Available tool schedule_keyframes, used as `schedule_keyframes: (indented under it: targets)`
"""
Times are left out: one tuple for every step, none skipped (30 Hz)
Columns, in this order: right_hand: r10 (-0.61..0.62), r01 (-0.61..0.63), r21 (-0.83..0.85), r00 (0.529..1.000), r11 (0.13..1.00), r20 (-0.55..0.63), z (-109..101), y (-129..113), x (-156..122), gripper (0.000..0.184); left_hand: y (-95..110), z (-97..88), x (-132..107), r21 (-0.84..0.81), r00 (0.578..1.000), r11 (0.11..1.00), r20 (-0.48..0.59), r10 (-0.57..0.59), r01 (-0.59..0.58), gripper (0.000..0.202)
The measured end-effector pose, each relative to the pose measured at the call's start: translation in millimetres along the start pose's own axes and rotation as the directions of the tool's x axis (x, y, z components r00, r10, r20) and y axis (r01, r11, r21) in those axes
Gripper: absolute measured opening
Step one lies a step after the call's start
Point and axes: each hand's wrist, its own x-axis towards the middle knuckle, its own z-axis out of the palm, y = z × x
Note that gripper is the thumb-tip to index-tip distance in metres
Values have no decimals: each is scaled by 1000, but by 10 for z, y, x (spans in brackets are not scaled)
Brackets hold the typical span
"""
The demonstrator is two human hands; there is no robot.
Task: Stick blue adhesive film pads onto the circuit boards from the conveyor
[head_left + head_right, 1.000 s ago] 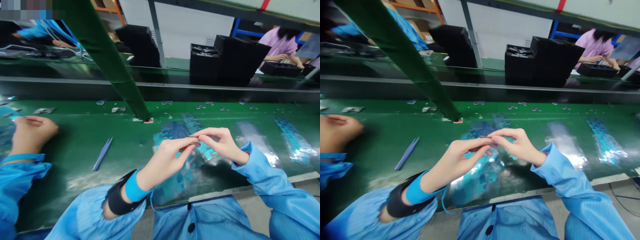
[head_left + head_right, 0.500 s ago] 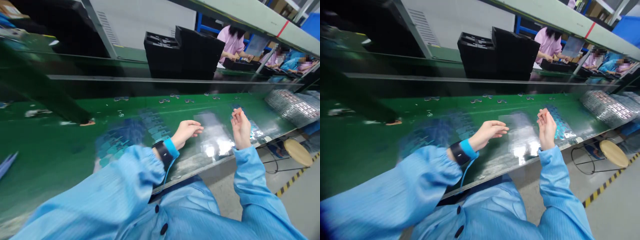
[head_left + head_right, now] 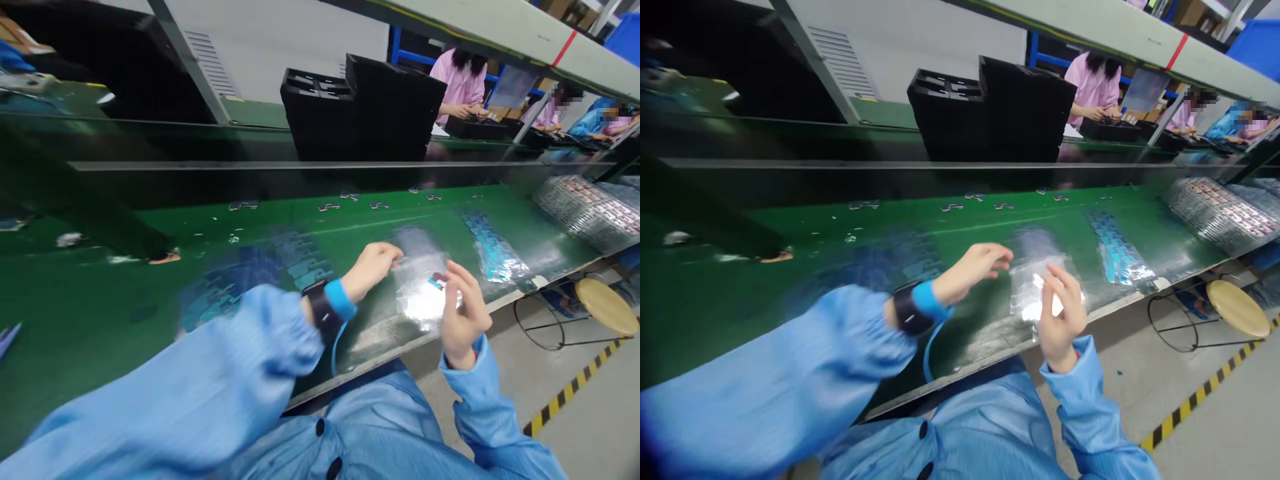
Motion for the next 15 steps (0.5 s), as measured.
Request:
schedule_keyframes:
  targets:
    - [-161, 166, -76, 985, 983, 62, 70, -66, -65, 23, -23, -83, -233, -2, 997, 1000, 71, -17, 17, 35]
    - [-284, 300, -115, 949, 947, 139, 143, -141, -126, 29, -58, -172, -466, -7, 993, 1000, 118, -26, 27, 41]
    - [-359, 388, -110, 908, 915, 214, 219, -225, -185, 33, -103, -265, -686, -19, 987, 1000, 160, -20, 23, 45]
    - [-408, 445, -80, 869, 892, 280, 297, -313, -242, 34, -155, -361, -882, -30, 980, 999, 194, 46, -41, 46]
    - [-442, 479, -34, 833, 877, 334, 378, -402, -299, 34, -212, -457, -1047, -10, 983, 995, 157, 99, -99, 42]
    - [-472, 501, 21, 798, 865, 374, 461, -488, -356, 33, -271, -554, -1179, 20, 983, 989, 111, 144, -147, 39]
    - [-499, 514, 78, 769, 854, 400, 544, -567, -412, 32, -330, -651, -1281, 47, 982, 983, 64, 176, -179, 37]
    - [-517, 514, 129, 747, 848, 418, 626, -636, -466, 31, -389, -750, -1358, 68, 982, 979, 14, 189, -190, 36]
    - [-528, 507, 175, 727, 844, 438, 705, -694, -515, 30, -445, -850, -1416, 78, 981, 979, -27, 192, -189, 36]
    - [-535, 493, 219, 706, 842, 465, 781, -741, -558, 31, -498, -952, -1462, 81, 981, 981, -63, 184, -179, 36]
    - [-538, 471, 266, 680, 841, 499, 851, -778, -591, 36, -545, -1055, -1501, 78, 980, 983, -97, 171, -164, 36]
    - [-534, 432, 315, 656, 845, 533, 916, -807, -615, 43, -587, -1159, -1538, 72, 979, 986, -127, 157, -149, 35]
    - [-508, 362, 357, 646, 861, 570, 978, -828, -626, 51, -624, -1262, -1573, 63, 977, 988, -155, 146, -137, 35]
    - [-449, 254, 383, 655, 888, 607, 1038, -844, -626, 55, -657, -1363, -1606, 48, 975, 990, -174, 139, -133, 34]
    - [-350, 106, 384, 676, 917, 648, 1100, -858, -615, 55, -687, -1463, -1636, 25, 974, 991, -183, 135, -132, 34]
